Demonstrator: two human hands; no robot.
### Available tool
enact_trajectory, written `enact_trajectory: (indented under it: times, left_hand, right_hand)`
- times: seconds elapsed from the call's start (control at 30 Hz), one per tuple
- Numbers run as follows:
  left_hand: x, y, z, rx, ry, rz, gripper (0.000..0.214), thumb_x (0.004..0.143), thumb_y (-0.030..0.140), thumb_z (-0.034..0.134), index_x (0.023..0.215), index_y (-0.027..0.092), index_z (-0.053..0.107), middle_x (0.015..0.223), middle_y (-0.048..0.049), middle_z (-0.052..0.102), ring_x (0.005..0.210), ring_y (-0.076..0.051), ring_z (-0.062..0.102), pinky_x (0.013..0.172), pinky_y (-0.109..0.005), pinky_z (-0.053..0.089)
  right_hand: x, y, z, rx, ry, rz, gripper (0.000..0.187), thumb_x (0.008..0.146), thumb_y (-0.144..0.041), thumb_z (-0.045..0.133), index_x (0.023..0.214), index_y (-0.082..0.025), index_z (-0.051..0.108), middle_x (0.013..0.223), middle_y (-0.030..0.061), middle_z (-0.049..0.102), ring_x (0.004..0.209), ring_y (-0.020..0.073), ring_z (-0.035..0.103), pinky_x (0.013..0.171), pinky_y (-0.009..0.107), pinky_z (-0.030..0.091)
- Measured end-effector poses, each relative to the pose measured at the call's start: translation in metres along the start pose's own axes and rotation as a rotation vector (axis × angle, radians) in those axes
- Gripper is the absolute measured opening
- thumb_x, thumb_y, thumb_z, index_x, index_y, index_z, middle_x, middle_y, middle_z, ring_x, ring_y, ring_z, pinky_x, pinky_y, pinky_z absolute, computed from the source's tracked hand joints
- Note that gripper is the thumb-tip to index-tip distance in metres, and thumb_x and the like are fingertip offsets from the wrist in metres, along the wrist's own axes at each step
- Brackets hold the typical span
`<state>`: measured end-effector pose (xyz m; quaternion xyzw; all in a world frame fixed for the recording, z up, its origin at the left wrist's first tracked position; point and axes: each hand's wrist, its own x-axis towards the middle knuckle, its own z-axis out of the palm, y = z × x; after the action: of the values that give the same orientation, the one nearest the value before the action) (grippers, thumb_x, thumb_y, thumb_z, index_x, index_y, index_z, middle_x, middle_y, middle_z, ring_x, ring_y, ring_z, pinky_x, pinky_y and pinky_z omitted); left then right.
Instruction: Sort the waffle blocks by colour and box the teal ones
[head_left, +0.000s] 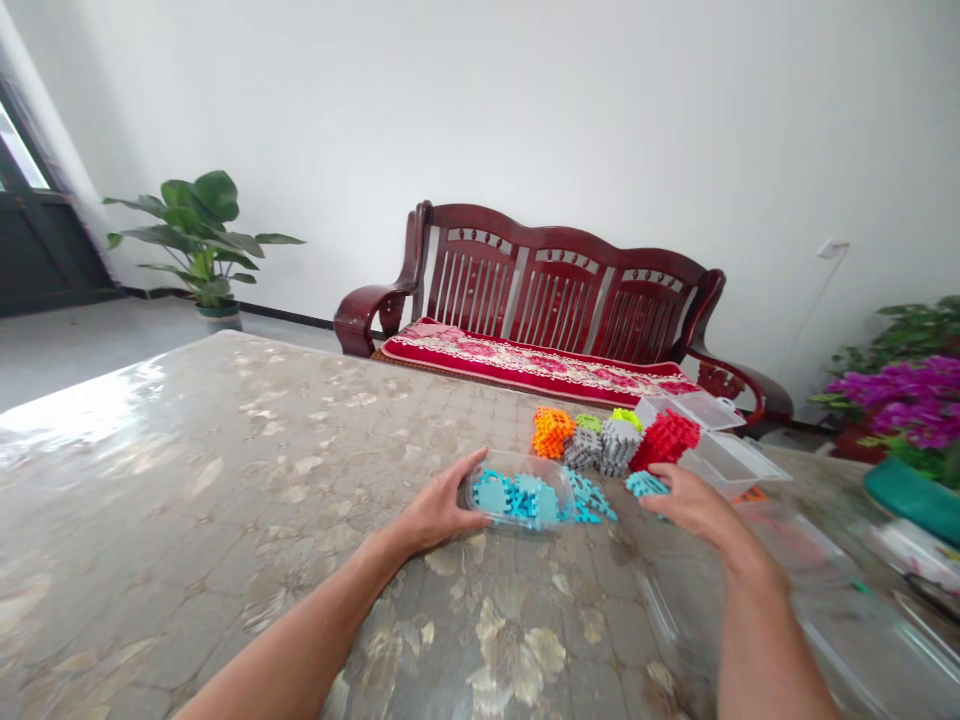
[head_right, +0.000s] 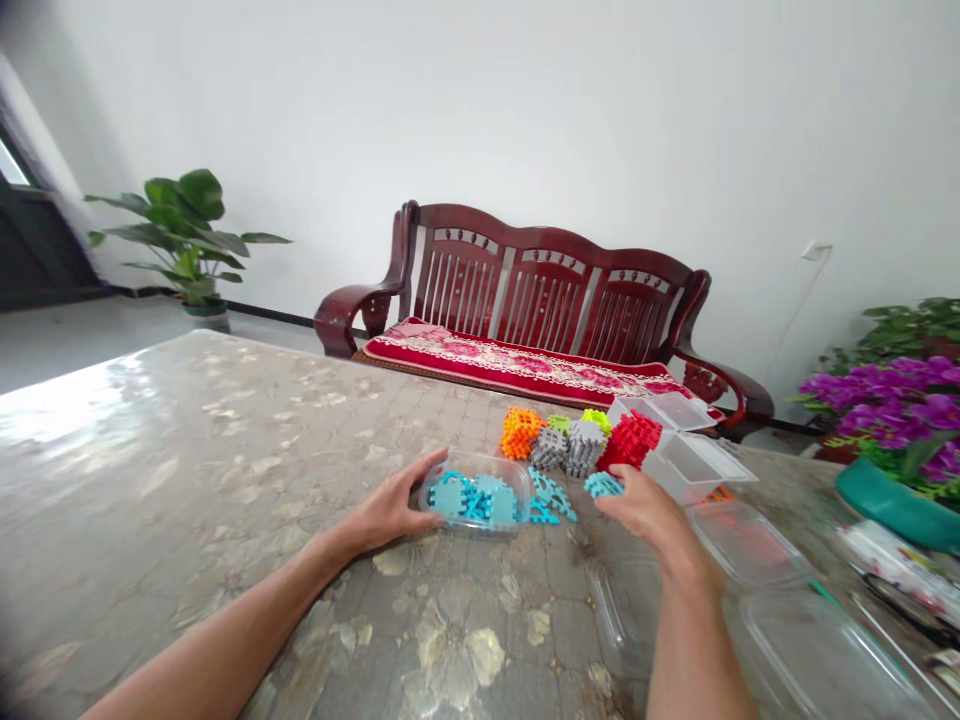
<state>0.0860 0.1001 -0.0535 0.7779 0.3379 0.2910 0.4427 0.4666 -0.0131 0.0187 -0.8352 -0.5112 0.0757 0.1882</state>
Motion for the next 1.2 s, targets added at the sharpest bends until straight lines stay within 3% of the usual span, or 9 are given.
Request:
enact_trajectory:
  times: [0.1,0.23,0.4,0.7,1.2]
  left_hand:
    - [0.000,-0.002,0.001,-0.003,0.004,0.015,0.100,0.063,0.025,0.081,0.153,0.019,0.038,0.151,-0.0122,0.051,0.134,-0.029,0.052,0.117,-0.042,0.038]
    - [0.000,-0.003,0.002,-0.019,0.003,0.025,0.102,0.063,0.024,0.081,0.154,0.020,0.036,0.152,-0.0118,0.051,0.135,-0.029,0.052,0.117,-0.041,0.038]
    - [-0.001,-0.003,0.003,-0.037,0.005,0.043,0.104,0.062,0.027,0.083,0.154,0.021,0.035,0.152,-0.0117,0.050,0.135,-0.029,0.052,0.117,-0.042,0.039]
    - [0.002,-0.011,0.007,-0.070,0.011,0.110,0.105,0.063,0.032,0.084,0.154,0.022,0.034,0.154,-0.0107,0.048,0.138,-0.030,0.048,0.119,-0.045,0.036]
    - [0.000,-0.007,0.005,-0.061,0.003,0.070,0.106,0.062,0.027,0.083,0.155,0.022,0.033,0.154,-0.0116,0.048,0.137,-0.030,0.050,0.118,-0.045,0.038]
  right_hand:
    - [-0.015,-0.050,0.007,0.060,-0.025,-0.166,0.065,0.067,-0.029,0.067,0.131,-0.017,0.061,0.122,0.0122,0.071,0.109,0.0267,0.067,0.098,0.037,0.049]
    - [-0.033,-0.116,0.025,0.130,-0.037,-0.453,0.069,0.067,-0.024,0.066,0.136,-0.019,0.058,0.135,0.0112,0.064,0.123,0.0280,0.060,0.108,0.041,0.043]
    - [-0.040,-0.161,0.054,0.080,-0.070,-0.598,0.071,0.067,-0.017,0.063,0.137,-0.018,0.056,0.135,0.0131,0.063,0.124,0.0286,0.058,0.109,0.041,0.043]
    - [-0.030,-0.167,0.086,0.037,-0.084,-0.696,0.073,0.068,-0.010,0.055,0.141,-0.018,0.053,0.140,0.0108,0.060,0.128,0.0261,0.054,0.113,0.042,0.038]
    - [-0.028,-0.151,0.077,0.157,-0.051,-0.582,0.070,0.065,-0.012,0.063,0.135,-0.021,0.058,0.133,0.0104,0.064,0.124,0.0270,0.058,0.111,0.045,0.041]
